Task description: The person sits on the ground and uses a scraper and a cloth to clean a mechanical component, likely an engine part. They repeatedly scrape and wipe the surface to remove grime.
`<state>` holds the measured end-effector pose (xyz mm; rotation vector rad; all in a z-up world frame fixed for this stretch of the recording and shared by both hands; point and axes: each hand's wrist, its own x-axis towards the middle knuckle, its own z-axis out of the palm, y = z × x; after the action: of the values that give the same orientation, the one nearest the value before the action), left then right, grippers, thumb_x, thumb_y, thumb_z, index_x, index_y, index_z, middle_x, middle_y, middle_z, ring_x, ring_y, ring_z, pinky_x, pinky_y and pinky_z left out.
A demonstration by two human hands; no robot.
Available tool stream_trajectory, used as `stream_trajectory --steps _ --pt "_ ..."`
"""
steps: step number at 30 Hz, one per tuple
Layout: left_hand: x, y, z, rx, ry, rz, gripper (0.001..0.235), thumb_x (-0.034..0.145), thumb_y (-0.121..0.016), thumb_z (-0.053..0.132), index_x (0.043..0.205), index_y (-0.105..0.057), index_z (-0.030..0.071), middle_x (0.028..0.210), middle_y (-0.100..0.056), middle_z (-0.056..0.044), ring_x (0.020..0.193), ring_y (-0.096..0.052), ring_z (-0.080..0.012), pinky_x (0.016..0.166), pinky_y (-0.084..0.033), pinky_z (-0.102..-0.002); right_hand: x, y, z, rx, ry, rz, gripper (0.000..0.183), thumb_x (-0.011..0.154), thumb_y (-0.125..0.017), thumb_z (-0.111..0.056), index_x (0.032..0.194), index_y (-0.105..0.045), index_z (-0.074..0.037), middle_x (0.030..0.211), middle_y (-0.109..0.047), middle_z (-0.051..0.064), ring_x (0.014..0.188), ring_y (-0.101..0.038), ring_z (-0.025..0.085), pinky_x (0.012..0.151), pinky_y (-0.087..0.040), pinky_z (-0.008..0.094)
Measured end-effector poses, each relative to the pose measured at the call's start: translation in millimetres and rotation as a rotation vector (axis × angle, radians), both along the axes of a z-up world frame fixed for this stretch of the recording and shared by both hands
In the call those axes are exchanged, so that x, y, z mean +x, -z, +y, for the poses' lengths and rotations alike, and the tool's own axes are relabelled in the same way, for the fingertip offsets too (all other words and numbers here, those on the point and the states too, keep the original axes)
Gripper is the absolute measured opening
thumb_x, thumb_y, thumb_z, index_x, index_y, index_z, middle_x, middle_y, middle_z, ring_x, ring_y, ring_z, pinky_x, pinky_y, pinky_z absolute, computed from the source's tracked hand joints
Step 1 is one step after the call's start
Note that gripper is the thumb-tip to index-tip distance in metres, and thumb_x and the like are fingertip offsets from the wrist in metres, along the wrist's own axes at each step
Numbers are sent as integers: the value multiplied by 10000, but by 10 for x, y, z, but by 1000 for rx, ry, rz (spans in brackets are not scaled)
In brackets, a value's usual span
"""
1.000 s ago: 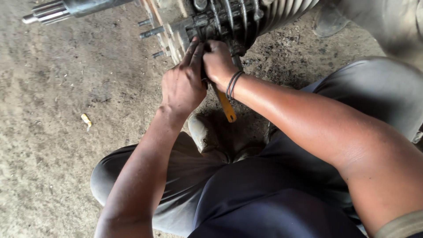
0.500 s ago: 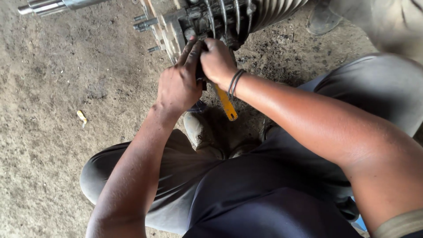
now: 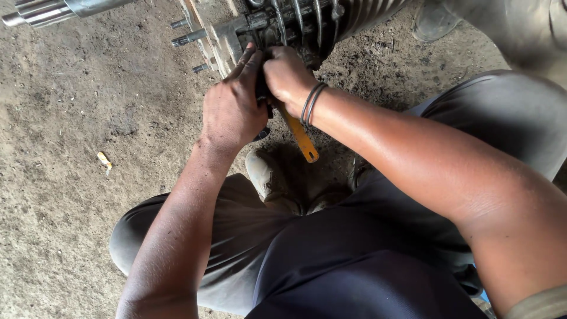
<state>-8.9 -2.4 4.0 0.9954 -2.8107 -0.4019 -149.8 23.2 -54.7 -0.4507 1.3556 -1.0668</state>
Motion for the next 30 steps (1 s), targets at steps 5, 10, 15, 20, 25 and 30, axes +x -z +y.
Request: stream_trajectory --steps 5,10,15,20,25,30 --pt "32 125 -10 -45 12 -72 791 755 -655 -54 1519 -459 13 1530 -517 -217 713 -762 -217 596 -630 -296 110 340 -50 -138 82 108 215 911 -454 46 994 -646 -3 982 -700 142 836 -710 203 770 -639 323" --pt "65 228 53 -145 22 6 787 824 -648 -44 1572 -417 35 1592 -469 -204 707 -748 -183 562 -607 -279 135 437 34 -470 101 685 123 970 -568 23 1041 -667 10 983 -727 142 875 -715 214 782 -596 329" --pt "113 122 111 -169 28 139 800 857 -616 -75 1613 -375 25 1645 -431 -212 760 -758 -171 537 -583 -254 11 216 110 -621 72 660 133 1042 -531 -27 1077 -659 -15 945 -751 90 830 -742 188 739 -626 319" --pt "103 29 193 -103 40 117 696 886 -664 -46 1543 -436 -18 1552 -499 -252 703 -754 -171 541 -601 -270 15 153 191 -428 1 677 153 1036 -522 -86 1050 -668 -44 884 -736 77 705 -719 156 602 -604 304" --pt "258 -56 122 -131 40 247 573 889 -702 -61 1437 -553 14 1409 -629 -222 921 -781 -224 658 -655 -267 58 65 253 -382 -77 764 127 1033 -596 -145 966 -675 -72 786 -689 38 612 -629 121 515 -493 273" --pt "535 -39 -193 -184 -13 467 321 1050 -690 -72 1350 -598 -7 1178 -736 -123 973 -791 -207 851 -699 -299 86 5 268 -421 -143 710 147 1058 -597 -155 958 -667 -73 712 -642 17 570 -573 108 483 -429 280"
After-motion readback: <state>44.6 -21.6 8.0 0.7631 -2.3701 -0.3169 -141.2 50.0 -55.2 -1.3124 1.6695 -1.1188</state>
